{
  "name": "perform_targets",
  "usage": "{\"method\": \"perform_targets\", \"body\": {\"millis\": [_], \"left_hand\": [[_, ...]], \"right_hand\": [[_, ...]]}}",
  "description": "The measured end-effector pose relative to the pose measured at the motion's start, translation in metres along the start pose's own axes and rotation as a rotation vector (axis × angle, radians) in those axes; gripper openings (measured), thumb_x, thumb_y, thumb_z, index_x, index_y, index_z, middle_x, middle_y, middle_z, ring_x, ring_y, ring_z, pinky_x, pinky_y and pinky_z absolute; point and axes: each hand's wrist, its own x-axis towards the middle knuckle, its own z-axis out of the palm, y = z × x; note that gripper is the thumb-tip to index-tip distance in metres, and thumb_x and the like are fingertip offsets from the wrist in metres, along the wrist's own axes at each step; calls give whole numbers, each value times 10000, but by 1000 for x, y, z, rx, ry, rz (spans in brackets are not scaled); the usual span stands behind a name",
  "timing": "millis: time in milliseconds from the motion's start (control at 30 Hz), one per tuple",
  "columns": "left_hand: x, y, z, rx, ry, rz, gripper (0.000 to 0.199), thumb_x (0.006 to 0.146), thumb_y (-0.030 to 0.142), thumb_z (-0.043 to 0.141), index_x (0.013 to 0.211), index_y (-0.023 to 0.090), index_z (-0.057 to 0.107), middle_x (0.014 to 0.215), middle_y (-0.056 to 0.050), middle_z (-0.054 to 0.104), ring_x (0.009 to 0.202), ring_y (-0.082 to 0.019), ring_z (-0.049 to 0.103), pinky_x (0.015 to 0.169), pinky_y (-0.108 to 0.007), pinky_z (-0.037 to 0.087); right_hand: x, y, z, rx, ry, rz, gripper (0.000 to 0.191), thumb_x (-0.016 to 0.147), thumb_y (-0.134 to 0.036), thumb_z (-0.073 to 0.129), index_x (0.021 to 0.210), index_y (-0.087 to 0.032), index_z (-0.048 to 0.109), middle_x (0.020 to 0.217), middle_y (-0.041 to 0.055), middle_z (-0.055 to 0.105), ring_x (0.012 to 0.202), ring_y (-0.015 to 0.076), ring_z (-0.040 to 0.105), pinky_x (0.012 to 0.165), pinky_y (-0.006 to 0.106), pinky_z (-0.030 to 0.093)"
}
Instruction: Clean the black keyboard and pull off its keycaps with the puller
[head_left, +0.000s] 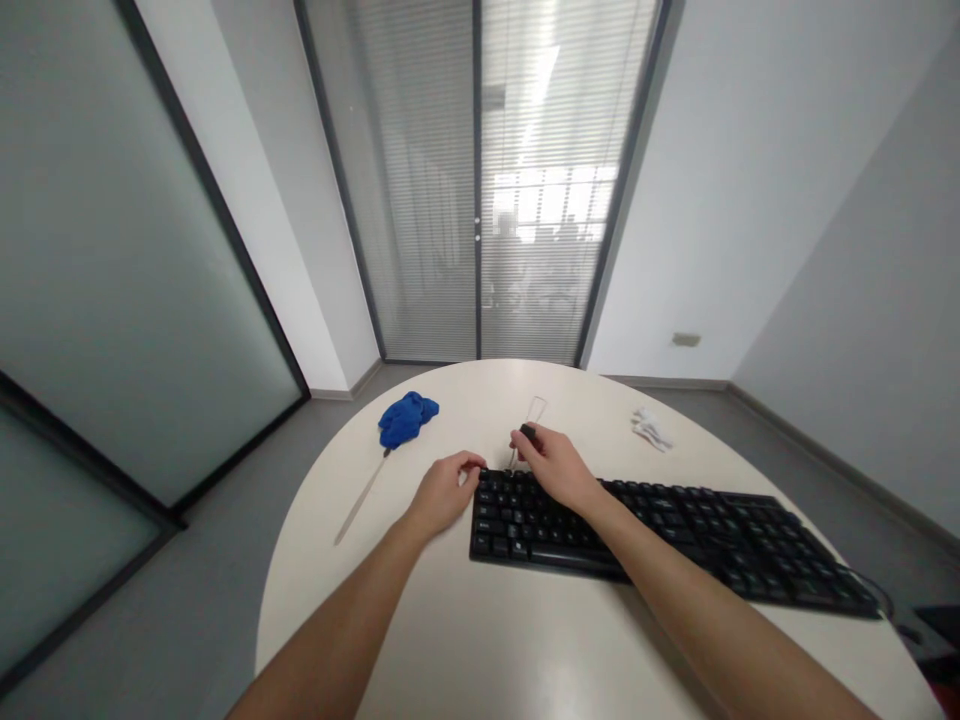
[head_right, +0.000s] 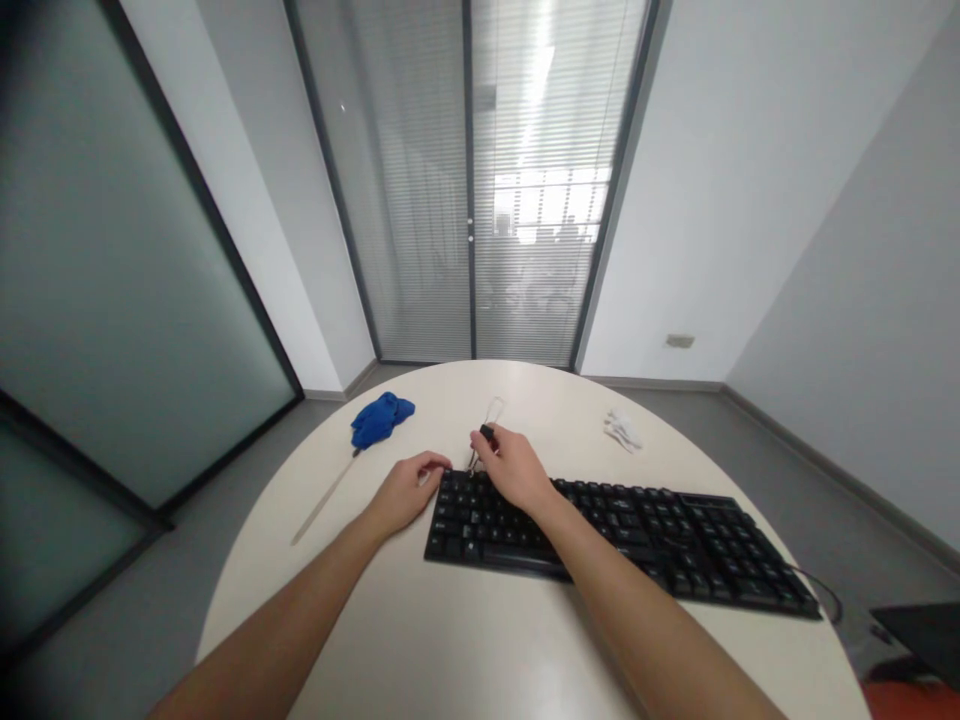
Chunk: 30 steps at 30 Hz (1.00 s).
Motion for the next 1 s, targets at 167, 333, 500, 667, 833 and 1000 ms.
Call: {"method": "perform_targets", "body": {"millis": [167, 333, 500, 667, 833, 1000], "left_hand": [[4, -3, 3, -66, 95, -11, 255, 931, 296, 529, 1135, 206, 654, 1072, -68, 742, 1013, -194, 680, 961, -335, 484], [6, 3, 5, -224, 254, -33, 381, 951, 338, 524, 1305, 201, 550, 1153, -89, 709, 1071, -181, 654, 1000, -337, 463], [5, 11, 2, -375, 297, -39, 385, 934, 396, 554, 1254, 188, 606, 1106, -89, 713, 1000, -179, 664, 954, -321, 486], [9, 5, 2, -414, 370, -117, 257, 837, 396, 668, 959, 170, 679, 897, -60, 729, 866, -180, 676, 846, -302, 514], [11, -3, 2, -508, 412, -202, 258, 812, 398, 686, 905, 163, 634, 845, -58, 732, 815, -167, 681, 812, -294, 509], [7, 6, 6, -588, 257, -239, 368, 758, 369, 763, 1045, 171, 646, 837, -54, 758, 874, -194, 708, 873, -318, 493]], "right_hand": [[6, 15, 11, 105, -103, -63, 460, 992, -513, 368, 786, -177, 605, 705, 15, 629, 685, 167, 572, 683, 285, 433], [-2, 15, 14, 106, -234, -146, 470, 965, -535, 439, 710, -184, 620, 604, -32, 549, 593, 144, 500, 590, 257, 373], [0, 15, 14, 17, -267, -252, 513, 956, -532, 474, 585, -186, 553, 570, -18, 520, 632, 154, 499, 631, 270, 371], [0, 14, 12, 57, -275, -299, 439, 934, -491, 545, 622, -195, 631, 606, 0, 571, 730, 182, 556, 733, 307, 415], [0, 15, 4, 342, -154, -53, 297, 822, -434, 696, 973, -188, 763, 749, 24, 702, 761, 193, 625, 777, 332, 464], [6, 26, 5, 547, -17, 35, 383, 823, -501, 678, 976, -161, 765, 833, 60, 747, 775, 202, 649, 760, 337, 482]]}}
